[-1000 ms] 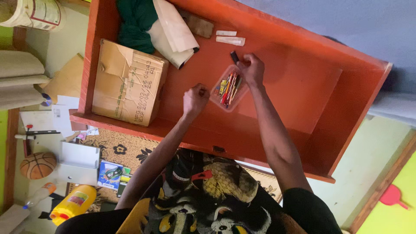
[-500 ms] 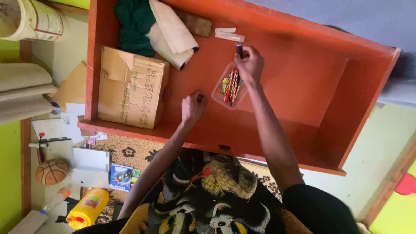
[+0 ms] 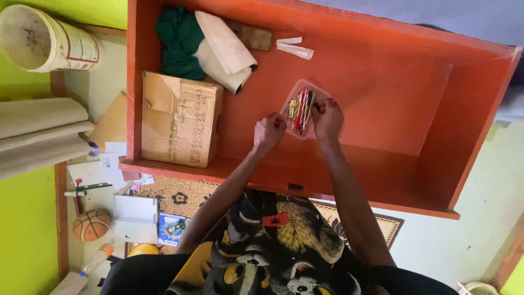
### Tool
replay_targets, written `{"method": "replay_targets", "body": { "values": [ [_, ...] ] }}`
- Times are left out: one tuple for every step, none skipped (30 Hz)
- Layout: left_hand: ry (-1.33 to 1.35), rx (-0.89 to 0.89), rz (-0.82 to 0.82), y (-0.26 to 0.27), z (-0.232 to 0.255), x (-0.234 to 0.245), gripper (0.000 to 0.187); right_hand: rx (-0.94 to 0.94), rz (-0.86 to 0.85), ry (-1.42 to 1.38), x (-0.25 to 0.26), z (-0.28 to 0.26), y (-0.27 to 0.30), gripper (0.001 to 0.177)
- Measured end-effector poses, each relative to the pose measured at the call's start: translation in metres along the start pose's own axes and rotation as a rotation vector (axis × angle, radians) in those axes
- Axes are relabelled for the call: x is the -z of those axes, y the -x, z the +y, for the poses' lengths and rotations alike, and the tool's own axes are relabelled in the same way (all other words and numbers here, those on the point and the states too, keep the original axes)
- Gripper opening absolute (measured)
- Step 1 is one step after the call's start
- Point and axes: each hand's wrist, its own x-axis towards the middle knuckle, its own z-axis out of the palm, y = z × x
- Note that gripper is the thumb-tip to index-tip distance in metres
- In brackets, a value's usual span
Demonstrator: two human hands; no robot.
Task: The person removes a laptop, a computer mouse, and a power bank from an orange storage box and places them on the floor. They then gather pens and markers from the box, place them into a small plastic container, and set the container on a nearby windowsill.
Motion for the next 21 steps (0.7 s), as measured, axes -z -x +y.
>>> {"method": "replay_targets", "body": {
  "values": [
    [-0.006,0.017,0.008,0.002,-0.001,0.001,0.016,-0.006,0.011,0.016,0.0,-0.001,0.001,0.022],
    [-0.006,0.01,0.021,0.005,-0.002,0.003,0.016,0.047,0.055,-0.031,0.0,-0.004,0.003,0.019],
    [-0.003,0.0,0.041,0.005,-0.002,0.005,0.016,0.107,0.101,-0.078,-0.002,-0.007,-0.002,0.016],
    [0.001,-0.011,0.061,0.004,-0.002,0.009,0.016,0.167,0.147,-0.125,-0.004,-0.012,-0.008,0.013],
    [0.001,-0.005,0.07,0.007,-0.003,0.012,0.016,0.222,0.144,-0.144,-0.008,-0.017,-0.013,0.014],
    [0.002,0.001,0.078,0.01,-0.005,0.016,0.017,0.278,0.14,-0.163,-0.013,-0.022,-0.021,0.015],
    [0.002,0.005,0.089,0.01,-0.006,0.021,0.017,0.337,0.137,-0.184,-0.02,-0.028,-0.033,0.016],
    [-0.017,0.015,0.081,0.01,-0.008,0.027,0.017,0.371,0.145,-0.194,-0.027,-0.034,-0.048,0.019],
    [-0.035,0.029,0.074,0.013,-0.009,0.032,0.018,0.406,0.147,-0.204,-0.036,-0.041,-0.064,0.023],
    [-0.052,0.044,0.067,0.016,-0.011,0.037,0.018,0.441,0.149,-0.215,-0.044,-0.047,-0.08,0.027],
    [-0.037,0.047,0.077,0.02,-0.012,0.041,0.018,0.502,0.133,-0.17,-0.051,-0.051,-0.096,0.034],
    [-0.021,0.051,0.086,0.025,-0.014,0.045,0.019,0.564,0.118,-0.126,-0.058,-0.054,-0.113,0.041],
    [-0.007,0.051,0.094,0.029,-0.015,0.049,0.019,0.614,0.096,-0.061,-0.066,-0.057,-0.128,0.048],
    [-0.045,0.054,0.111,0.033,-0.016,0.053,0.017,0.664,0.076,0.004,-0.074,-0.059,-0.143,0.055],
    [-0.084,0.054,0.125,0.037,-0.016,0.057,0.016,0.711,0.059,0.071,-0.08,-0.059,-0.157,0.062],
    [-0.122,0.055,0.139,0.04,-0.016,0.06,0.015,0.677,0.022,0.162,-0.087,-0.059,-0.168,0.059],
    [-0.118,0.058,0.128,0.044,-0.016,0.063,0.015,0.641,-0.016,0.257,-0.091,-0.057,-0.175,0.056],
    [-0.114,0.06,0.118,0.048,-0.016,0.065,0.015,0.604,-0.054,0.351,-0.093,-0.052,-0.179,0.053],
    [-0.109,0.061,0.107,0.05,-0.016,0.068,0.016,0.534,-0.123,0.303,-0.095,-0.049,-0.181,0.041],
    [-0.09,0.062,0.122,0.052,-0.015,0.07,0.016,0.464,-0.19,0.255,-0.096,-0.047,-0.182,0.029],
    [-0.071,0.064,0.133,0.055,-0.015,0.073,0.016,0.39,-0.259,0.209,-0.094,-0.044,-0.179,0.017]
  ]
}}
